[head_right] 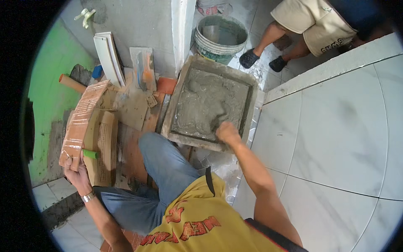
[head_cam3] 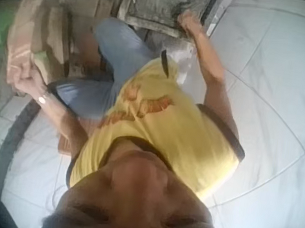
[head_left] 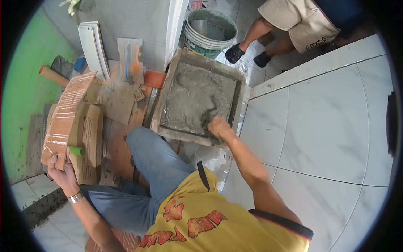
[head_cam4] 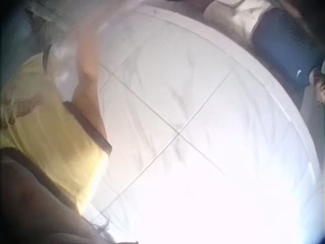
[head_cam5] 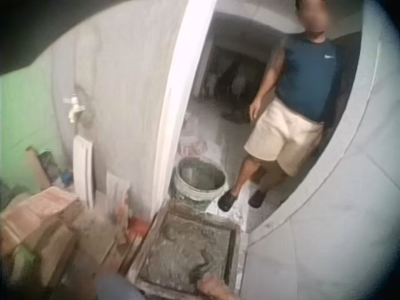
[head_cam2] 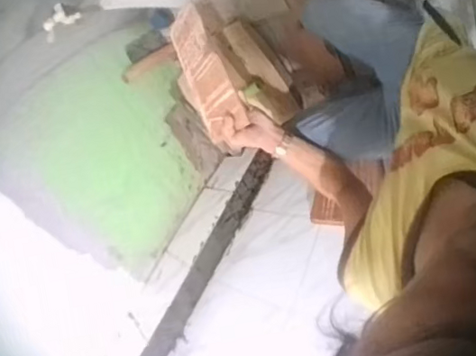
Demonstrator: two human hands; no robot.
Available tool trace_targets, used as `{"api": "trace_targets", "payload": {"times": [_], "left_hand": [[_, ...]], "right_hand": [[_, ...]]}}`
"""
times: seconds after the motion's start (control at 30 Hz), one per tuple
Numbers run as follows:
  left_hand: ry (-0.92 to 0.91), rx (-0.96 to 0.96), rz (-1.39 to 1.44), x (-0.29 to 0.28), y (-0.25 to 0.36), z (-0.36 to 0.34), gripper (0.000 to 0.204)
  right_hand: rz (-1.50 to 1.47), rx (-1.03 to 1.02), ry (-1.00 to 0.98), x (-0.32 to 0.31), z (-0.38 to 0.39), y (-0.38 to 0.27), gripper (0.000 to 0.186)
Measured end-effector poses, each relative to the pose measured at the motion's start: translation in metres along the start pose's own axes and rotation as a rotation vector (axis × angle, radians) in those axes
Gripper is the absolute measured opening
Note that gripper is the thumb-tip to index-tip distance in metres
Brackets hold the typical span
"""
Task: The person applies mortar to the back of a tile with a trowel and then presses it onto a wall. They use a rubber mallet to tap the tile into position and check the alignment with a spirit level.
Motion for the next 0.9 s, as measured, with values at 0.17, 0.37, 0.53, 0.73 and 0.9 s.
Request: {"api": "trace_targets", "payload": {"times": [0.17, 0.37, 0.53, 0.73, 0.9], "left_hand": [[0.271, -0.314, -0.159, -0.012, 0.035, 0.104, 0.056], [0.215, -0.245, -0.143, -0.001, 0.018, 0.082, 0.058], [0.318, -0.240, -0.201, -0.027, 0.042, 0.113, 0.060], [0.263, -0.204, -0.212, -0.008, 0.042, 0.085, 0.057], [0.257, -0.234, -0.246, -0.004, 0.047, 0.099, 0.061]], "right_hand": [[-0.222, 0.253, -0.643, 0.014, 0.225, 0.052, 0.049], [-0.121, 0.206, -0.387, 0.050, 0.167, 0.041, 0.044], [-0.833, 0.423, -0.494, 0.045, 0.251, 0.033, 0.039], [-1.744, 0.319, -0.670, 0.120, 0.171, -0.002, 0.026], [-1.941, 0.120, -0.751, 0.068, 0.171, -0.015, 0.028]]}}
Point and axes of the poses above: each hand's wrist, its own z-axis away from the middle knuckle, its own x-axis out of the palm, y = z × x, the point moved 7 cm from there along -z, towards the middle knuckle, and after that the axes turned 11 degrees about -y, right-handed, at the moved point
